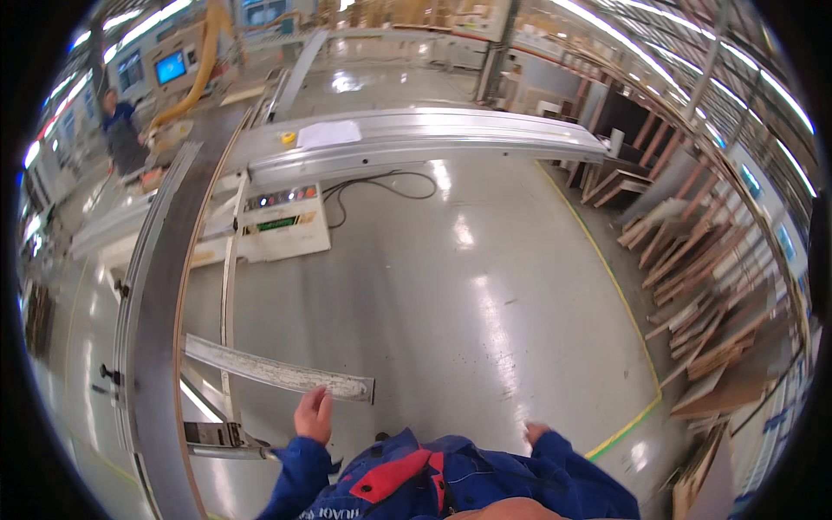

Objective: The person carries a large dark panel to a cutting table, places it on the machine, and uses a tape measure to mark dimensions. They adjust the panel and a fence on the table, then remove the panel and repeat the process with another panel. The person consults a printed sheet while measuring.

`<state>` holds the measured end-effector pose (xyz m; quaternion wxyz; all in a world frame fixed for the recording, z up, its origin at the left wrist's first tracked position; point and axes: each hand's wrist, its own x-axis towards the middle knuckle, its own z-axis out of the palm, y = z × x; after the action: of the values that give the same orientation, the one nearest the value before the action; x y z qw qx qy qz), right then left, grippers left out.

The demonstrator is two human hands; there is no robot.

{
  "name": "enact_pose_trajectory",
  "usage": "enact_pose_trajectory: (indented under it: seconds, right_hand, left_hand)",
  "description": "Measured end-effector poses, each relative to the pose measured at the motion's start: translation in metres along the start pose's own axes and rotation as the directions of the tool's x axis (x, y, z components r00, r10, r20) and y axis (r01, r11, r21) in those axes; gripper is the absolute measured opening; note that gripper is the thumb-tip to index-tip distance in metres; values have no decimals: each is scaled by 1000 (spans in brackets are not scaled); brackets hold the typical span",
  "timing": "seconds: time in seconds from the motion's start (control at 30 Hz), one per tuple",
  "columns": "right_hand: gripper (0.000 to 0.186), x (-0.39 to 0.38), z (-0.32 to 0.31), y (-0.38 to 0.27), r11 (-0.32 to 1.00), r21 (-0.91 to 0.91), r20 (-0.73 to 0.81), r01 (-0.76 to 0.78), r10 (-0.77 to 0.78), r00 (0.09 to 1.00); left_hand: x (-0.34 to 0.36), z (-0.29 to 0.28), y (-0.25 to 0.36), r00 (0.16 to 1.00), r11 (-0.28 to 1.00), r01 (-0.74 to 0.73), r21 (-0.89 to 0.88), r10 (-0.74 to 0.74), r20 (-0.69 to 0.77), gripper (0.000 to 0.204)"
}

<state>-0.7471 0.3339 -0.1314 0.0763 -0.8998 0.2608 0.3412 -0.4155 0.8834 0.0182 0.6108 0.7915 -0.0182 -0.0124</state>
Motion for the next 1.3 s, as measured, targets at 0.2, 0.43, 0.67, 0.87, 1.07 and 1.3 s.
enact_pose_trajectory:
  seconds: [0.2, 0.43, 0.67, 0.87, 1.07, 1.3]
  right_hand:
    - [36, 26, -23, 76, 792, 400, 288, -460, 368, 884]
    - [32, 272, -143, 59, 813, 505, 239, -289, 191, 952]
    - [28, 627, -488, -71, 832, 469, -419, 295, -84, 904]
    - [26, 708, -664, -312, 204, 832, -515, 515, -61, 855]
    - [37, 743, -667, -444, 113, 972, -200, 207, -68, 977]
    - [62, 834, -743, -474, -262, 961, -44, 86, 163, 986]
  left_hand:
    - [148, 107, 71, 971, 983, -163, 90, 143, 191, 32]
    - [223, 180, 52, 963, 982, 184, 40, -173, -206, 35]
    - [296, 186, 55, 874, 966, 243, -83, -255, -413, 33]
    - [398, 125, 9, 746, 918, 203, -341, -371, -554, 35]
    - [555, 14, -22, 719, 905, 236, -353, -407, -564, 35]
    - [766, -104, -57, 652, 591, -12, -807, -607, -454, 67]
